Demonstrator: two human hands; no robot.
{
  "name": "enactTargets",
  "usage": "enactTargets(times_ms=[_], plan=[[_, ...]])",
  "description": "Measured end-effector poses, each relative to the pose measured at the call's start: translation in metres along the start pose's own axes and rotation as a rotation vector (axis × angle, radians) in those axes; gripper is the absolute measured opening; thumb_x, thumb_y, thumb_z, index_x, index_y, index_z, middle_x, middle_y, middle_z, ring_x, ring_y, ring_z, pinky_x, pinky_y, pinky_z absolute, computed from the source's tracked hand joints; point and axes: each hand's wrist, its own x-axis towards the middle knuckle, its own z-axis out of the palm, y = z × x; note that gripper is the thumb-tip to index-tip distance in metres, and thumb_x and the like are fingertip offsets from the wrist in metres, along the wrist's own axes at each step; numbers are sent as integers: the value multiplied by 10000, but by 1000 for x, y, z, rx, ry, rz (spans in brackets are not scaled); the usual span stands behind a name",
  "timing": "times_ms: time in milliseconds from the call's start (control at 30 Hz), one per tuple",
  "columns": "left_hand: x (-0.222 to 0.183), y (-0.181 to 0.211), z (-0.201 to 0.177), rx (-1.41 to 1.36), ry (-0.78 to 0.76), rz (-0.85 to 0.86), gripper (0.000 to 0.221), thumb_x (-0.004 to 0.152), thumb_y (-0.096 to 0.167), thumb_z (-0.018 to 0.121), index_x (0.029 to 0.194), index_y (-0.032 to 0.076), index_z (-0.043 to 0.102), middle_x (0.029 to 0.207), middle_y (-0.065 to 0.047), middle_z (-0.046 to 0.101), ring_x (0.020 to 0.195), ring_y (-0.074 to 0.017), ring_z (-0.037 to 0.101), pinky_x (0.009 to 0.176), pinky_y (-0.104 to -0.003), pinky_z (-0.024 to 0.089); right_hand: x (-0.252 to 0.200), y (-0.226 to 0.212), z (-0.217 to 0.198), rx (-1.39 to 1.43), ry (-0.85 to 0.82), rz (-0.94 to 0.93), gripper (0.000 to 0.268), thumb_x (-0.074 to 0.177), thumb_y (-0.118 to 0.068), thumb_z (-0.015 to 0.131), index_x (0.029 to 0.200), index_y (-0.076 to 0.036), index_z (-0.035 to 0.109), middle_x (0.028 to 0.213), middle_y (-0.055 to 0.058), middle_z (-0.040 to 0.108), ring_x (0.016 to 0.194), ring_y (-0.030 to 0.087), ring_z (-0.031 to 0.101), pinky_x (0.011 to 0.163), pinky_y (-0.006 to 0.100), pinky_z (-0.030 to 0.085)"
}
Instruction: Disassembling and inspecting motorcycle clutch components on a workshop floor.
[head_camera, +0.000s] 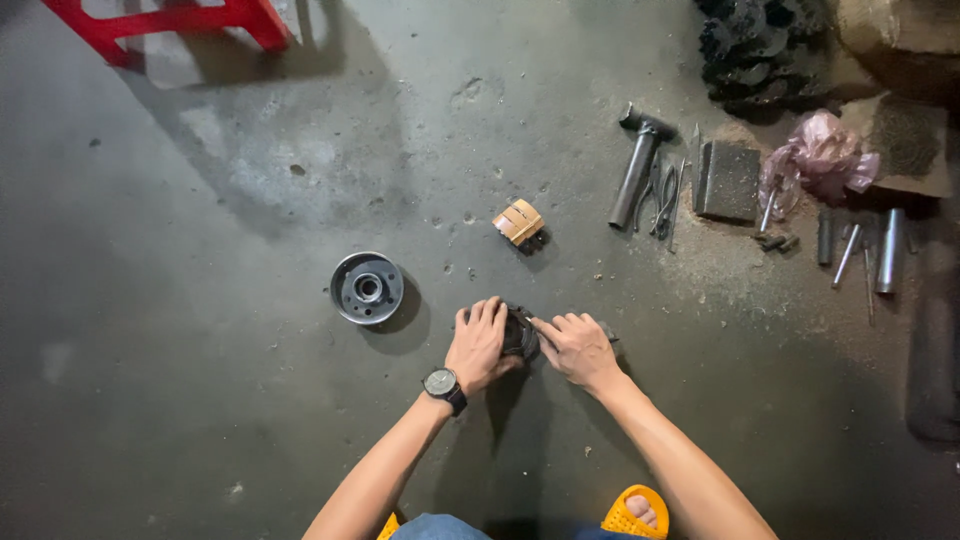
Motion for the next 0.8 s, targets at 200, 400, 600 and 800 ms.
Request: enactTargets(times_ms=[200,400,600,800], plan=[[34,-11,59,-175,300,-25,347,882,200,753,1174,52,637,1248,-126,597,1176,-335,529,971,-483,441,4,-2,-5,-3,-11,0,291,877,-211,722,1144,-98,748,755,51,600,722,229,596,656,378,458],[48,-3,36,-204,269,-229,285,756,207,793,1005,105,699,1087,-132,602,1082,-348,535,875,-517,426,7,2,-5,-3,-50,-20,311,866,-235,726,1146,-100,744,758,51,600,732,226,601,660,376,461],[58,-7,46,-158,249,-282,202,778,165,775,970,124,726,1085,-133,617,1071,-353,548,855,-526,424,19,12,-13,-97,-165,-147,387,824,-248,731,1183,-103,707,793,53,619,746,234,616,666,391,465],[58,-1,25,-235,156,-300,231,725,166,782,946,125,724,1053,-125,619,1061,-348,550,857,-519,421,27,26,-5,-67,-376,-160,372,843,-209,711,1199,-111,667,851,56,665,806,244,675,708,404,495]])
